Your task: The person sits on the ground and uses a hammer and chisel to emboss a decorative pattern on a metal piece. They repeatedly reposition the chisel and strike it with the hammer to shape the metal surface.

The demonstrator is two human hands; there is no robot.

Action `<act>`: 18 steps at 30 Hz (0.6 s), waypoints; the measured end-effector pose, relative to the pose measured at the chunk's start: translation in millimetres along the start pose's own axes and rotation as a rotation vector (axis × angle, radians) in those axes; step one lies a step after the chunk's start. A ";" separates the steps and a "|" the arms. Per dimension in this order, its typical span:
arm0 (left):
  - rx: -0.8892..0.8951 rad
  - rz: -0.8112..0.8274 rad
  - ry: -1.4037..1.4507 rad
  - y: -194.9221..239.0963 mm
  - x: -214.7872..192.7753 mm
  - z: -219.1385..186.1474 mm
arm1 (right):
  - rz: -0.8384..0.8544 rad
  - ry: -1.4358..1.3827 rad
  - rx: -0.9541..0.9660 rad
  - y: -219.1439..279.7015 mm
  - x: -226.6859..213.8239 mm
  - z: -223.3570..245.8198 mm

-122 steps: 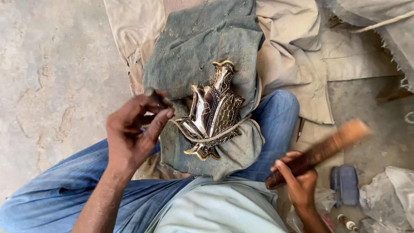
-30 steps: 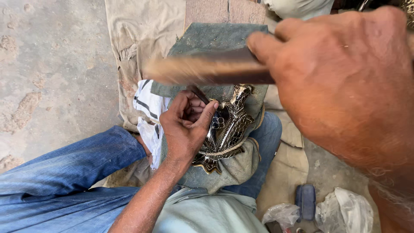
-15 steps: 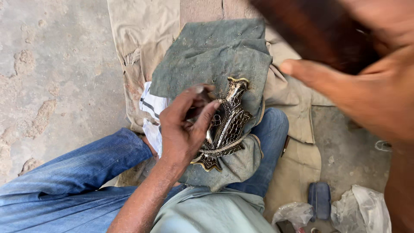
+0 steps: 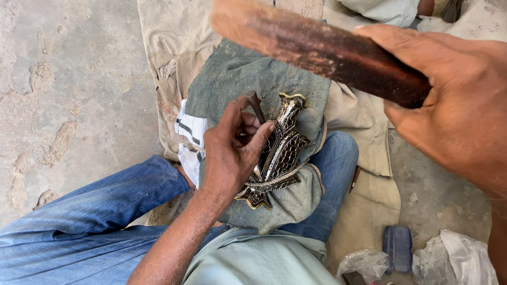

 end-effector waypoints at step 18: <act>0.026 -0.021 0.239 -5.9 -22.3 6.7 | -0.063 -0.370 0.283 39.5 29.0 -44.4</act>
Point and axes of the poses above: each hand's wrist, its own y-axis away from the middle knuckle, its own x-axis out of the palm, z = x × y, the point moved 6 cm from there along -y, towards the middle knuckle, and after that the axes turned 2 degrees about -x, right-handed, at the moved point
